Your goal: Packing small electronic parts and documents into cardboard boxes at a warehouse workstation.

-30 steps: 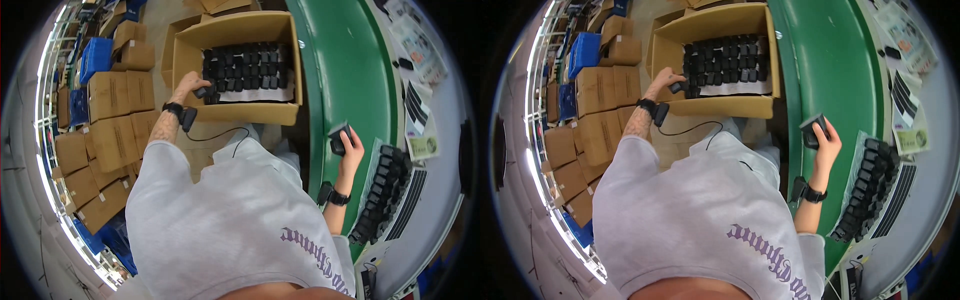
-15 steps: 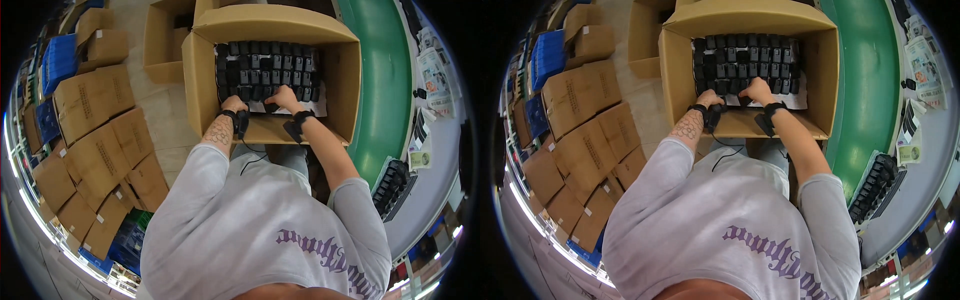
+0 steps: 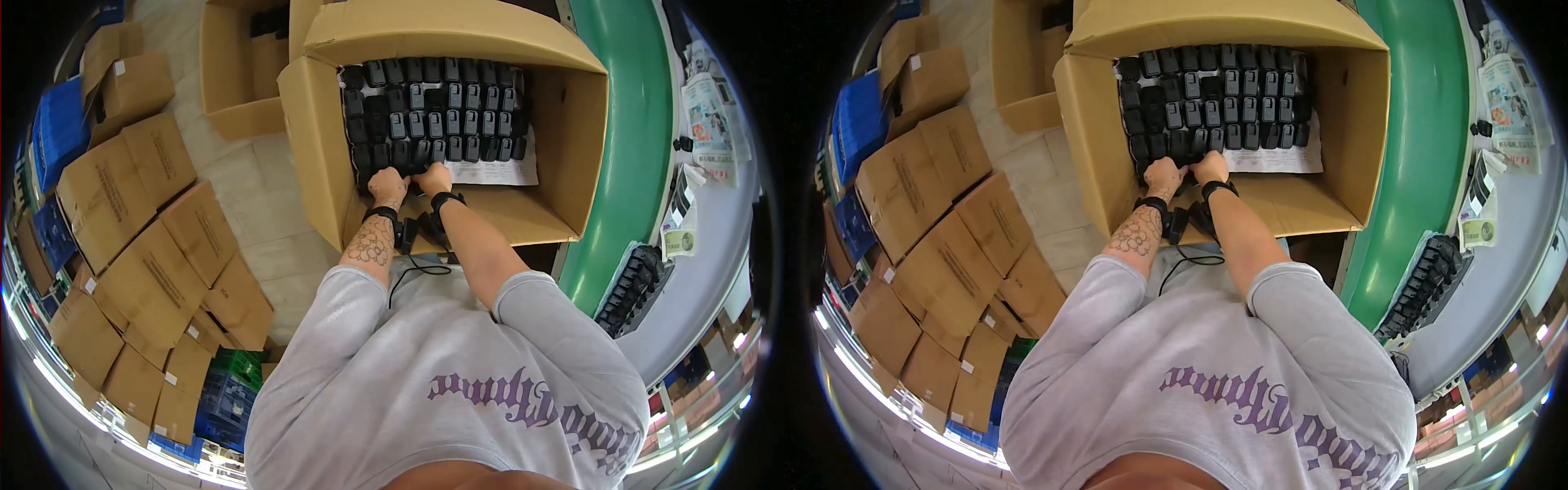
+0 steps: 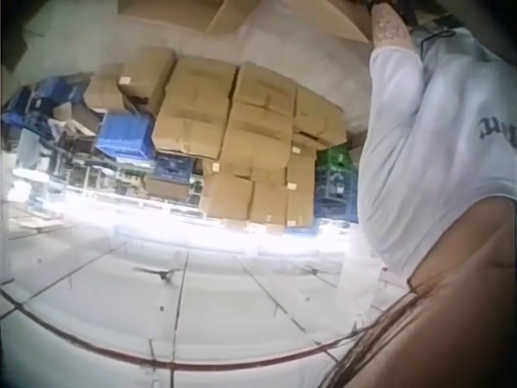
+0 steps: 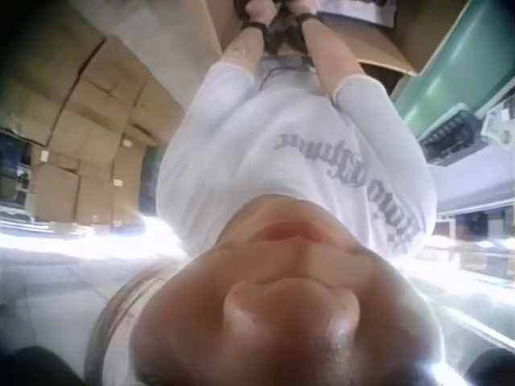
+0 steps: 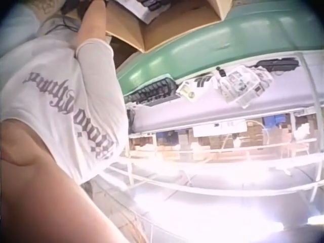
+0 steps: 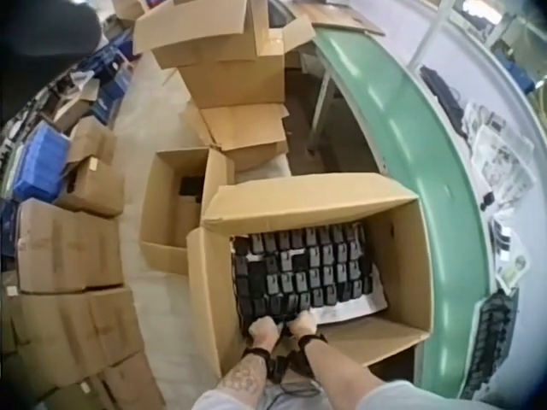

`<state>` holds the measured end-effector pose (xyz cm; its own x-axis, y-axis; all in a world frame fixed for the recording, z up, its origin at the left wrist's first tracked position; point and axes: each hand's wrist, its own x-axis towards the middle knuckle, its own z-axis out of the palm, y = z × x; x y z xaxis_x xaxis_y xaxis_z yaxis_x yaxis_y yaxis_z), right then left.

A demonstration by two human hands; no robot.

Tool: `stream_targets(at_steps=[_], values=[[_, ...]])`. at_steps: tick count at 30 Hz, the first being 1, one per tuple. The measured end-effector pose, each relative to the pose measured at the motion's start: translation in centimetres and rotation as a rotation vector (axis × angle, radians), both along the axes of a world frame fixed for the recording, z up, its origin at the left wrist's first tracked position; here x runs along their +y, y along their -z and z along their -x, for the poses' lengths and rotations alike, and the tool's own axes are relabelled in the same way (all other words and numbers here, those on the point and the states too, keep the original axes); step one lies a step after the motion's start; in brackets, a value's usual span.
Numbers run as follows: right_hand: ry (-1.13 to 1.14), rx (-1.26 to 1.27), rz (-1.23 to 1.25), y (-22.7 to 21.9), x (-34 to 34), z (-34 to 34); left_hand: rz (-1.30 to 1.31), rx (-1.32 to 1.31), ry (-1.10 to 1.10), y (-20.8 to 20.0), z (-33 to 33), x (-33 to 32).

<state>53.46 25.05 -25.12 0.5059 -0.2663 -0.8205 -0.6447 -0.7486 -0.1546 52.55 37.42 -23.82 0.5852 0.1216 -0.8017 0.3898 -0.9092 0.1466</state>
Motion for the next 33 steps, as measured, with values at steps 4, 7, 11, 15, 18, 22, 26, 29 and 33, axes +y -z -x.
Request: stream_targets(at_steps=[4,7,11,15,18,22,26,29,33], values=[[-0.049,-0.013,-0.089,2.6,-3.5,0.6,-0.001,0.005,0.059,-0.2,-1.0,-0.3],[-0.116,-0.005,-0.156,1.0,-6.3,-0.9,0.156,0.137,0.079,0.5,-1.7,1.6],[-0.126,0.033,-0.19,0.8,-11.2,-0.8,0.467,0.417,0.105,0.4,-3.6,0.4],[-0.059,0.148,-0.277,0.0,-12.9,-0.6,0.507,0.531,0.231,0.9,-4.7,-2.3],[-0.121,0.111,-0.311,-0.8,-12.2,-1.3,0.474,0.307,0.39,2.6,-2.6,-4.4],[-0.312,-0.044,-0.238,-0.2,-11.3,-1.2,0.611,-0.116,0.364,1.9,-1.0,-6.3],[-0.271,-0.041,-0.227,1.0,-10.7,-0.7,0.607,-0.207,0.213,1.4,-0.8,-6.2],[-0.162,0.042,-0.264,1.9,-11.4,-0.4,0.593,-0.272,0.299,1.6,-0.5,-6.1],[-0.178,0.038,-0.267,2.6,-13.3,0.7,0.511,-0.26,0.501,0.6,-0.8,-6.6]])
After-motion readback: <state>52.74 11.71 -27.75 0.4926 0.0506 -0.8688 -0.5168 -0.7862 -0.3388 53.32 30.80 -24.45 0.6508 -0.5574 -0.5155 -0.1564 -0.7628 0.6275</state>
